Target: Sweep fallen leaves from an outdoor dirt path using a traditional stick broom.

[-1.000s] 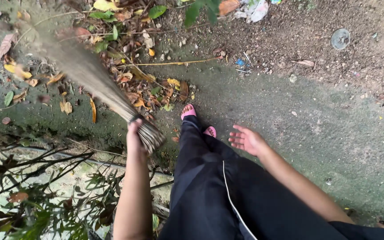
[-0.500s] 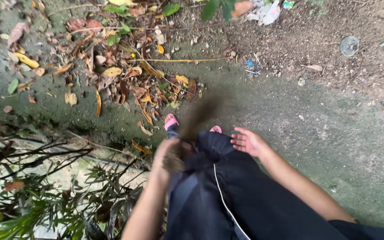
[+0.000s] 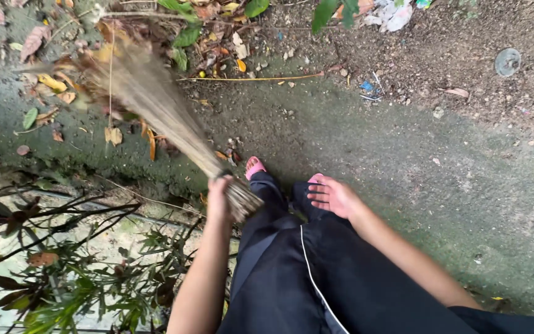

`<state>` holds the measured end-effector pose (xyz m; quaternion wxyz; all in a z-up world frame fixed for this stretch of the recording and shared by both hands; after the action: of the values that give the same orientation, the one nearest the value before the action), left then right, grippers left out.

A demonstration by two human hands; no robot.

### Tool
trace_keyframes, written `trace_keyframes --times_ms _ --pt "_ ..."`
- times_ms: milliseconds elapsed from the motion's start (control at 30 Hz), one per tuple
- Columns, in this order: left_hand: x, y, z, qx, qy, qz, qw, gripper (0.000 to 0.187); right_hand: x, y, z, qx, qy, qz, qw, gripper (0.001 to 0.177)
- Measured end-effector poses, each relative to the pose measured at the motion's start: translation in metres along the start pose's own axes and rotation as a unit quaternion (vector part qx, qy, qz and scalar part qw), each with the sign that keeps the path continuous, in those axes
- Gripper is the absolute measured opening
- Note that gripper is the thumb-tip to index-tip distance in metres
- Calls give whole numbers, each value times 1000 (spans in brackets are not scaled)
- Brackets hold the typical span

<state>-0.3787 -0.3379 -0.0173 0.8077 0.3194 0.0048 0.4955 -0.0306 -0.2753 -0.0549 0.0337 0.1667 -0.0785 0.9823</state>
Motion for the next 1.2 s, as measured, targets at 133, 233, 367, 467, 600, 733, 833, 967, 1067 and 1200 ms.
trace_keyframes --times_ms 133,233,367,467,600,733,833,967,1067,1200 --pt "51 -41 29 -129 -139 -9 982 40 13 -2 -2 -11 -5 -4 1000 34" --pt "106 -69 47 -259 -236 -26 936 37 -5 2 -16 -23 -6 -11 1000 36" --pt "159 -115 39 -494 -336 22 802 48 -52 15 -55 -53 -87 -35 994 41" --pt "126 -115 -46 -302 -245 5 921 33 -17 -20 -21 -22 36 -5 999 40" --pt "95 44 -78 -149 -161 -8 976 34 -14 -41 -34 -23 40 -18 999 46" --pt "42 88 -136 -114 13 46 992 49 4 -70 -58 -17 21 -18 999 46" --pt "64 99 -125 -98 62 -69 991 61 24 -84 -67 -16 -16 -32 999 46" --pt "60 50 -120 87 -119 -265 953 65 47 -100 -70 -9 -36 -40 999 44" --pt "137 22 -50 -206 -172 -120 956 56 53 -110 -68 -11 -25 -53 998 39" --pt "209 -25 -28 -406 -238 -76 879 50 17 -113 -91 4 55 -130 990 37"
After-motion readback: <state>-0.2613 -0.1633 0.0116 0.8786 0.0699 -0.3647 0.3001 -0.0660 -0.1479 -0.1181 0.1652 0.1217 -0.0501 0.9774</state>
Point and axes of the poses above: each hand's wrist, its own z-axis away from the middle knuckle, its own x-axis out of the palm, y = z × x, the point moved 5 cm from there along -z, towards the middle knuckle, and after that the axes turned 1 degree about -y, right-handed, at the moved point
